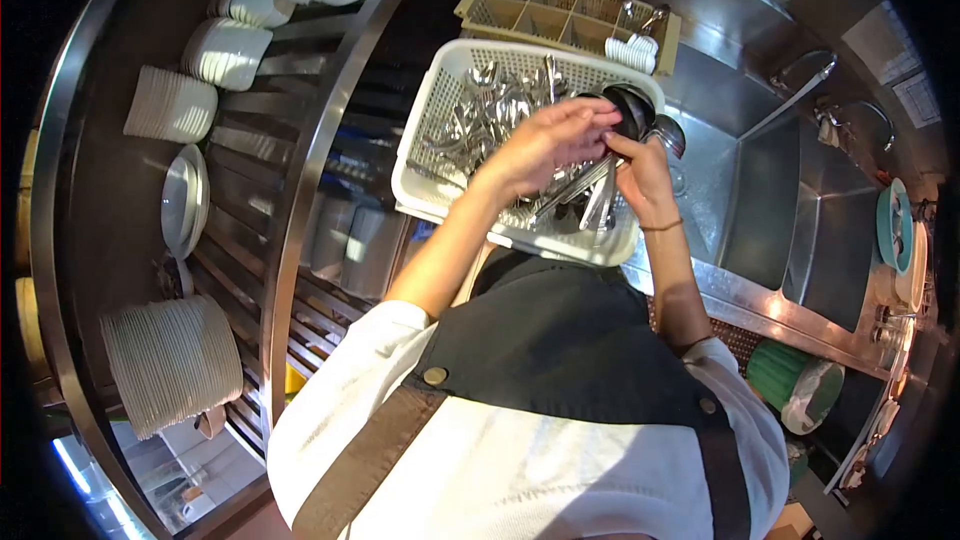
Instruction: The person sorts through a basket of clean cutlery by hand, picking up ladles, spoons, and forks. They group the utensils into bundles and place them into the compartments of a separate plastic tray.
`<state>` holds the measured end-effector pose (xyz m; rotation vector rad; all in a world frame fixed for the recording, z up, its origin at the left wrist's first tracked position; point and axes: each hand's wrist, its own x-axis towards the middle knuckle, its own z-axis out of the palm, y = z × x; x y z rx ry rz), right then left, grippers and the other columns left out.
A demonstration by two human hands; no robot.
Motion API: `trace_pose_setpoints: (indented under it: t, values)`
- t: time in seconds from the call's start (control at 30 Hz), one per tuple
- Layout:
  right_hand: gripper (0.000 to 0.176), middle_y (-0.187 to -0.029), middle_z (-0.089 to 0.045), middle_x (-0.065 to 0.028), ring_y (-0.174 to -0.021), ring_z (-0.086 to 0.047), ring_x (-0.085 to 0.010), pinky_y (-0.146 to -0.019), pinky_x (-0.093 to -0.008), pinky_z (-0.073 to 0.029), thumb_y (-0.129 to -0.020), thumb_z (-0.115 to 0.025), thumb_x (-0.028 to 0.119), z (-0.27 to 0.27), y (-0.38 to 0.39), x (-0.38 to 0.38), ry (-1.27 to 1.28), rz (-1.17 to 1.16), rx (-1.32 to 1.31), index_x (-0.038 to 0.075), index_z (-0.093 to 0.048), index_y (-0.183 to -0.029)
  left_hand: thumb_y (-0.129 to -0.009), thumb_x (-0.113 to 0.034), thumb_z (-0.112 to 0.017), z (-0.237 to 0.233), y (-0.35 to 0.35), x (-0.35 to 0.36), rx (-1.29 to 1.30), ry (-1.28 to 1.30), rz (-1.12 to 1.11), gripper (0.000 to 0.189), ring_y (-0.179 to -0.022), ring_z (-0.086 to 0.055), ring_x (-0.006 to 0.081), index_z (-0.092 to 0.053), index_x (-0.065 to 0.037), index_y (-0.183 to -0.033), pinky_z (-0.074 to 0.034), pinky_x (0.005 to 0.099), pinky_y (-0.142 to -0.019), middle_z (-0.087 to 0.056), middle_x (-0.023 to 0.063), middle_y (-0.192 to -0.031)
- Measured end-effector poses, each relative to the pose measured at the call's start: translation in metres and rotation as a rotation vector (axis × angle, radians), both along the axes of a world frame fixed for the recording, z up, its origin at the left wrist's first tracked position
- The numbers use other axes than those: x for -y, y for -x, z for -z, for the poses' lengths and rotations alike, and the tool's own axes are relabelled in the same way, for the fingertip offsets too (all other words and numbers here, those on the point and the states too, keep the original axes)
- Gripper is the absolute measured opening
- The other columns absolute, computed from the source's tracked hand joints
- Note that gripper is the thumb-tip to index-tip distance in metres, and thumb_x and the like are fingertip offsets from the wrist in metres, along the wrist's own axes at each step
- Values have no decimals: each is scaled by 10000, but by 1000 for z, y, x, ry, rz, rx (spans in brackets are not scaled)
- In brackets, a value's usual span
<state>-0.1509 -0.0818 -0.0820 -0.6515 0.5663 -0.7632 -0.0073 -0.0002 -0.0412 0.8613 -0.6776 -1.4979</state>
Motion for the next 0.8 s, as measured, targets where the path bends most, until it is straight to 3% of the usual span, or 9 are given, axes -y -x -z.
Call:
trace_pose_setpoints:
  t: [0.07,0.13,0.3,0.47,0.53,0.6,0.67,0.73,0.8]
  values:
    - [150,-860,-639,-108,-709,-638,-205,-661,-306,-544,-824,-620,-4,13,1,-2,-56,-24,0,-41,-601,-968,-959,-257,-502,-9,-26,-1,165,47,76,393,-1066,-602,251,-506,7,-1251,-466,393,-946,-602,161,-1186]
    - [114,-820,-626,-101,-676,-631,-205,-660,-310,-553,-839,-620,16,37,2,2,-328,-169,71,-43,-594,-933,-958,-245,-500,-27,-47,-10,371,22,-150,365,-1012,-632,247,-530,15,-1213,-484,385,-917,-633,150,-1134]
    - [147,-845,-639,-115,-692,-628,-160,-698,-287,-574,-887,-541,54,6,-8,-9,-365,-186,142,-67,-568,-967,-947,-230,-523,1,-94,-28,390,-143,-414,287,-965,-622,196,-547,-20,-1142,-496,361,-848,-648,111,-1067]
    - [190,-910,-667,-141,-713,-654,-175,-727,-305,-578,-885,-509,51,12,-15,-10,-476,-327,150,-81,-577,-1004,-992,-332,-433,82,-53,-24,-92,-209,-33,337,-840,-633,209,-507,-67,-1186,-524,356,-690,-611,57,-992]
    - [369,-1001,-659,-131,-698,-640,-94,-685,-250,-571,-884,-508,40,0,-15,-16,-397,-407,131,-32,-498,-1247,-974,-409,-448,69,-33,-20,-298,-317,-75,359,-797,-638,228,-530,-87,-1111,-525,358,-652,-620,50,-909]
    - [379,-988,-659,-126,-681,-602,-87,-660,-266,-544,-881,-517,54,1,-15,-20,-354,-442,154,-28,-503,-1251,-907,-524,-504,85,-32,-4,-656,-216,82,437,-778,-653,280,-551,-94,-843,-552,391,-632,-627,75,-767]
    - [353,-968,-658,-129,-640,-556,-90,-608,-269,-507,-874,-516,40,-5,-15,-21,-247,-450,95,-25,-517,-1221,-887,-545,-523,75,-35,3,-666,-85,301,472,-754,-654,284,-589,-79,-861,-557,420,-630,-651,92,-813]
    - [321,-953,-657,-132,-628,-538,-90,-584,-262,-485,-881,-524,47,0,-9,-22,-245,-444,81,-16,-529,-1195,-894,-530,-522,57,-30,12,-639,-115,211,523,-847,-651,282,-592,-41,-1064,-561,411,-679,-659,121,-955]
    - [289,-938,-655,-135,-616,-521,-89,-561,-254,-462,-887,-532,53,-1,-1,-23,-244,-442,64,-8,-541,-1170,-942,-339,-521,36,-19,16,-422,-51,50,537,-1064,-588,225,-404,-17,-1356,-527,360,-848,-541,149,-1280]
